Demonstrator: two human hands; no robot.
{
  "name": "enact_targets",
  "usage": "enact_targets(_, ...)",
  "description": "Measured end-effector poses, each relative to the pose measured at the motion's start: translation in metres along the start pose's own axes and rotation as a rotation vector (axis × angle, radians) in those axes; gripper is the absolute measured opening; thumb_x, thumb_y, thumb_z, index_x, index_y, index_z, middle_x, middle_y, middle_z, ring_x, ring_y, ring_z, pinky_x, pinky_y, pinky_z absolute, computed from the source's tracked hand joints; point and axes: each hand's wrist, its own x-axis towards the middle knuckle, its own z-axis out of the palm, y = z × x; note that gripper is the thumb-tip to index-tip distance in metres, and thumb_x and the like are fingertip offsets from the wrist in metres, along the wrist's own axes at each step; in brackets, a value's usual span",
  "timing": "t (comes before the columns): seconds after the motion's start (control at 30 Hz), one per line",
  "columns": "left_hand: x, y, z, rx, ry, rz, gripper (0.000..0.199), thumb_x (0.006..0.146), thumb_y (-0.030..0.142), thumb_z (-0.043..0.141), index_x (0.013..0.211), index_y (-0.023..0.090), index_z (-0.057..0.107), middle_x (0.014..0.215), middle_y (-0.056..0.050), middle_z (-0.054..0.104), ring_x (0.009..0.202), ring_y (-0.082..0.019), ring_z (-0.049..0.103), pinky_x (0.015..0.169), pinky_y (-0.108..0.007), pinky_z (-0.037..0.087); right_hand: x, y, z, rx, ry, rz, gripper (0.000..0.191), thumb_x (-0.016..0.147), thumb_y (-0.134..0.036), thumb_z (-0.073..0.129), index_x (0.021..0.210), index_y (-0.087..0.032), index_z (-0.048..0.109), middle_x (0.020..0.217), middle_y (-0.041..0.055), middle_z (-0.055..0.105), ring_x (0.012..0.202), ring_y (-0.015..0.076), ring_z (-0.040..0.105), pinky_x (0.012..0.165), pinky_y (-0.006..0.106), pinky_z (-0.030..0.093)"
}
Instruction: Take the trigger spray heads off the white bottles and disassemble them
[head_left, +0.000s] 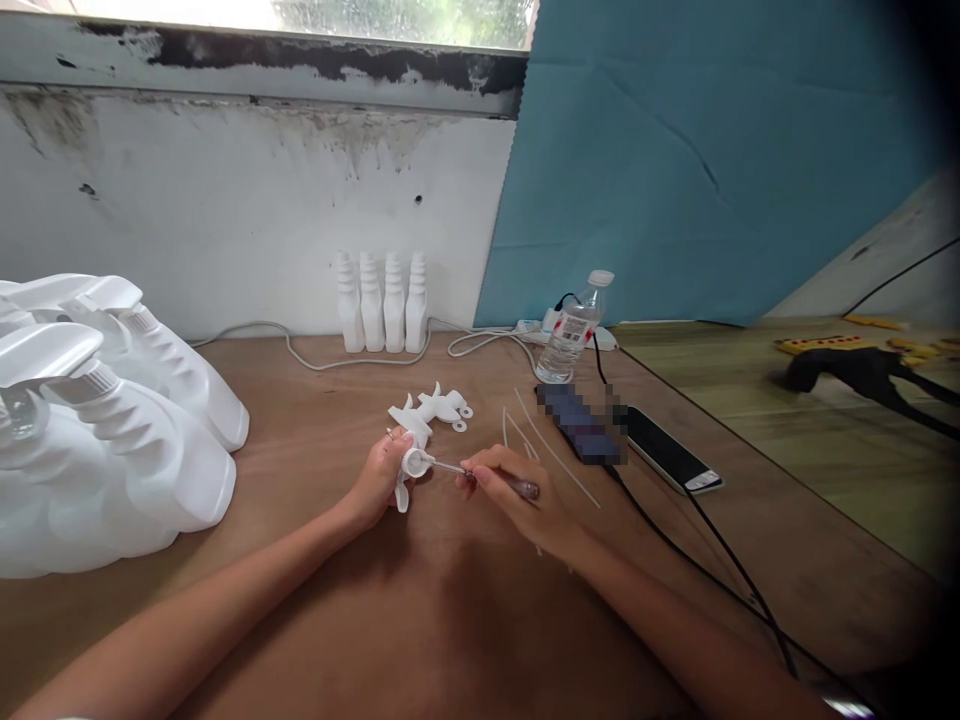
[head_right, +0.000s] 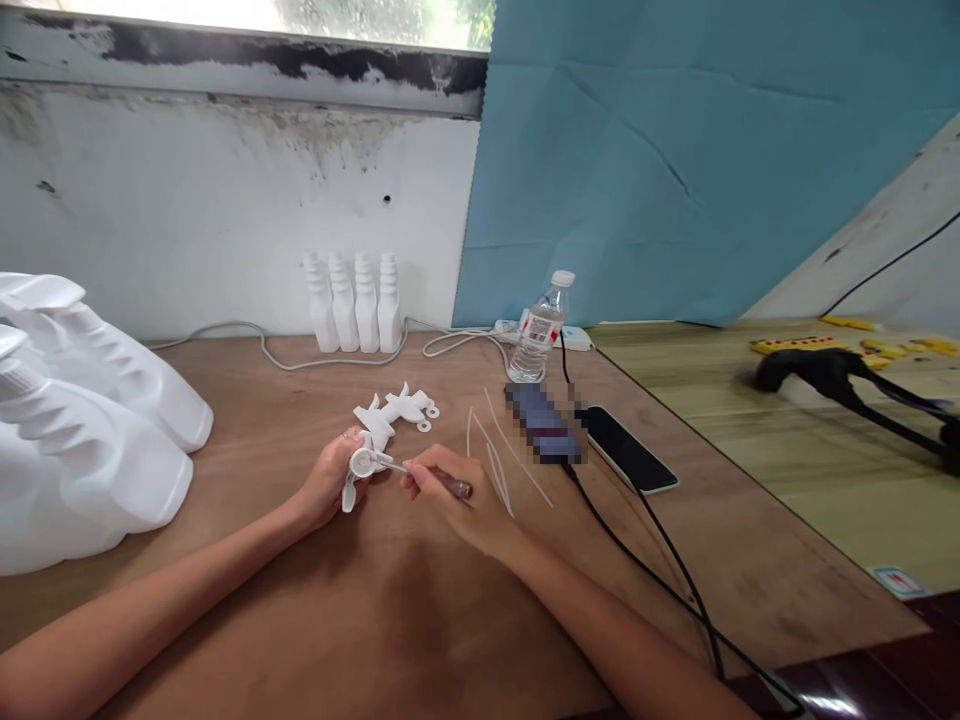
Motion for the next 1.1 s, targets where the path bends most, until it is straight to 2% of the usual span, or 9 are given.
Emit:
enact_targets(0.2,-0.001,0.002,0.0,-0.032,-0.084,-0.076,0.039,0.074,0.053,0.062,0.074,0.019,0.042,0.046,0.007,0.044,0.032,-0.006,0.032,0.031,-0.017,0.022,0.007,0.008,0.0,0.45,0.057,0.178,0.021,0.088,-0.034,0.058,0.081,-0.016,0.065,0.072,0.003,0.066,0.068,0.0168,0.066,0.061,0.032,0.056)
enact_targets(0.33,-0.001,0.003,0.0,-0.076,-0.157,-0.144,0.037,0.075,0.053,0.059,0.073,0.02,0.042,0.044,0.006,0.045,0.03,-0.006,0.029,0.029,-0.017,0.02,0.008,0.015,0.004,0.63,0.068,0.279,0.022,0.083,-0.037,0.064,0.077,-0.016,0.065,0.069,0.0027,0.065,0.069,0.0177,0.066,0.057,0.031,0.055)
enact_targets(0.6,-0.001,0.005,0.0,-0.106,-0.178,-0.18,0.037,0.076,0.053,0.058,0.071,0.019,0.043,0.044,0.006,0.044,0.028,-0.005,0.028,0.028,-0.017,0.019,0.011,0.008,0.005,0.683,0.066,0.326,0.02,0.085,-0.037,0.063,0.078,-0.018,0.063,0.07,0.0025,0.066,0.07,0.0165,0.066,0.061,0.03,0.053)
enact_targets(0.8,-0.002,0.004,0.002,-0.097,-0.177,-0.161,0.037,0.077,0.054,0.057,0.073,0.019,0.044,0.046,0.005,0.047,0.029,-0.006,0.031,0.029,-0.018,0.021,0.009,0.014,0.006,0.697,-0.024,0.328,0.02,0.086,-0.038,0.062,0.089,-0.018,0.063,0.081,0.0063,0.071,0.072,0.0161,0.065,0.066,0.031,0.052)
enact_targets(0.87,-0.002,0.003,0.001,-0.098,-0.148,-0.13,0.036,0.078,0.053,0.056,0.075,0.019,0.044,0.047,0.005,0.047,0.031,-0.007,0.033,0.03,-0.018,0.023,0.009,0.015,0.006,0.714,-0.061,0.342,0.021,0.086,-0.038,0.062,0.095,-0.019,0.063,0.087,0.0079,0.071,0.074,0.0163,0.065,0.068,0.032,0.052)
enact_targets(0.97,-0.002,0.002,-0.002,-0.089,-0.021,0.007,0.034,0.078,0.051,0.055,0.076,0.019,0.043,0.049,0.006,0.046,0.034,-0.007,0.035,0.033,-0.018,0.026,0.009,0.014,0.002,0.774,-0.072,0.354,0.023,0.087,-0.038,0.061,0.103,-0.021,0.063,0.099,0.0087,0.07,0.077,0.0164,0.065,0.066,0.031,0.051)
enact_targets(1.03,-0.001,0.002,-0.006,-0.064,0.06,0.116,0.034,0.079,0.05,0.056,0.075,0.019,0.044,0.051,0.006,0.045,0.037,-0.006,0.036,0.035,-0.017,0.028,0.011,0.012,-0.004,0.794,-0.027,0.343,0.025,0.087,-0.039,0.06,0.105,-0.022,0.063,0.102,0.0082,0.068,0.076,0.0159,0.064,0.063,0.029,0.051)
enact_targets(1.1,0.001,0.004,-0.012,0.001,0.112,0.211,0.033,0.081,0.049,0.056,0.074,0.018,0.045,0.053,0.005,0.047,0.04,-0.006,0.038,0.038,-0.017,0.031,0.013,0.013,-0.01,0.749,0.055,0.32,0.025,0.087,-0.04,0.059,0.103,-0.021,0.064,0.098,0.0075,0.067,0.071,0.0149,0.063,0.059,0.027,0.049)
